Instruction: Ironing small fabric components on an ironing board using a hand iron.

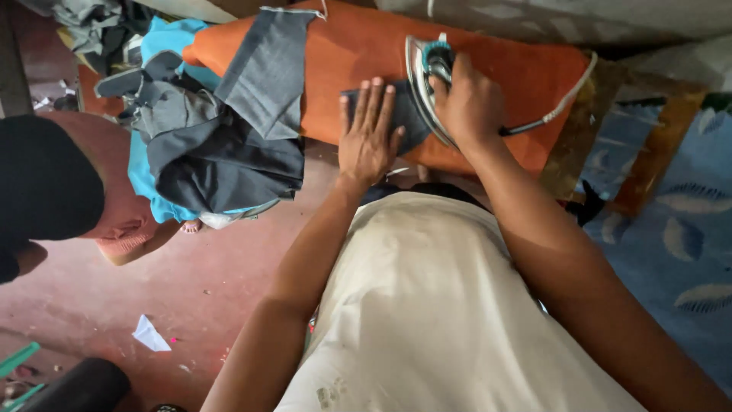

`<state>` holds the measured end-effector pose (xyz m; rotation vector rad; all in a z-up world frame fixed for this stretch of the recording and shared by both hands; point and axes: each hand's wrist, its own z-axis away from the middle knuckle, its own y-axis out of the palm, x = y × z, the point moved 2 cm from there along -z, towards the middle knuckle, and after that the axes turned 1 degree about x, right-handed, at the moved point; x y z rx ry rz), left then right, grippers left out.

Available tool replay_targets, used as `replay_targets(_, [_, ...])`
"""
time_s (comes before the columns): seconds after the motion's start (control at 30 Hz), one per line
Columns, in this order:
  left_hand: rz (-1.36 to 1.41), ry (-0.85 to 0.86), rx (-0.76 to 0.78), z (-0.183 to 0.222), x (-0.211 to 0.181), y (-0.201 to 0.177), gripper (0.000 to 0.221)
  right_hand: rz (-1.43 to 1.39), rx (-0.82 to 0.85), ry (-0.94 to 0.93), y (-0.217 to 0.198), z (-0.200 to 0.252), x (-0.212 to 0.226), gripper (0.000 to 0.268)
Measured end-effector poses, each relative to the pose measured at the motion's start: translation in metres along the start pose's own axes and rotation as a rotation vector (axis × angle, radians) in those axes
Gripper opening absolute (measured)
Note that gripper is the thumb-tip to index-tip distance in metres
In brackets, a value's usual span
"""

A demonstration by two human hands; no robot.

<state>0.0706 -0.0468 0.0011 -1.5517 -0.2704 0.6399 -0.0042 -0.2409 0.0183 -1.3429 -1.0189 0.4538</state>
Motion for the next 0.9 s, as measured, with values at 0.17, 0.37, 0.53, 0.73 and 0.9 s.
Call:
replay_targets(0.17, [-0.187,-0.066,0.139,0.009,0.008,0.011,0.077,0.041,0.0,0.1,0.008,-0.003,0.001,0.042])
replay_targets(0.37, [-0.168,-0.061,0.12,0.017,0.008,0.01,0.078,-0.039,0.003,0.172,0.007,0.007,-0.006,0.041])
replay_targets(0.53, [-0.167,-0.081,0.155,0.022,0.009,0.012,0.081,0.005,0.028,0.114,-0.001,0.023,-0.02,0.042])
replay_targets(0.73, [-0.139,-0.085,0.192,0.023,0.007,0.004,0.089,-0.032,0.202,0.071,-0.017,0.062,-0.041,0.037])
replay_targets(0.9, [-0.063,-0.142,0.349,0.019,0.006,0.005,0.094,-0.179,0.054,-0.072,-0.027,0.088,-0.062,0.028])
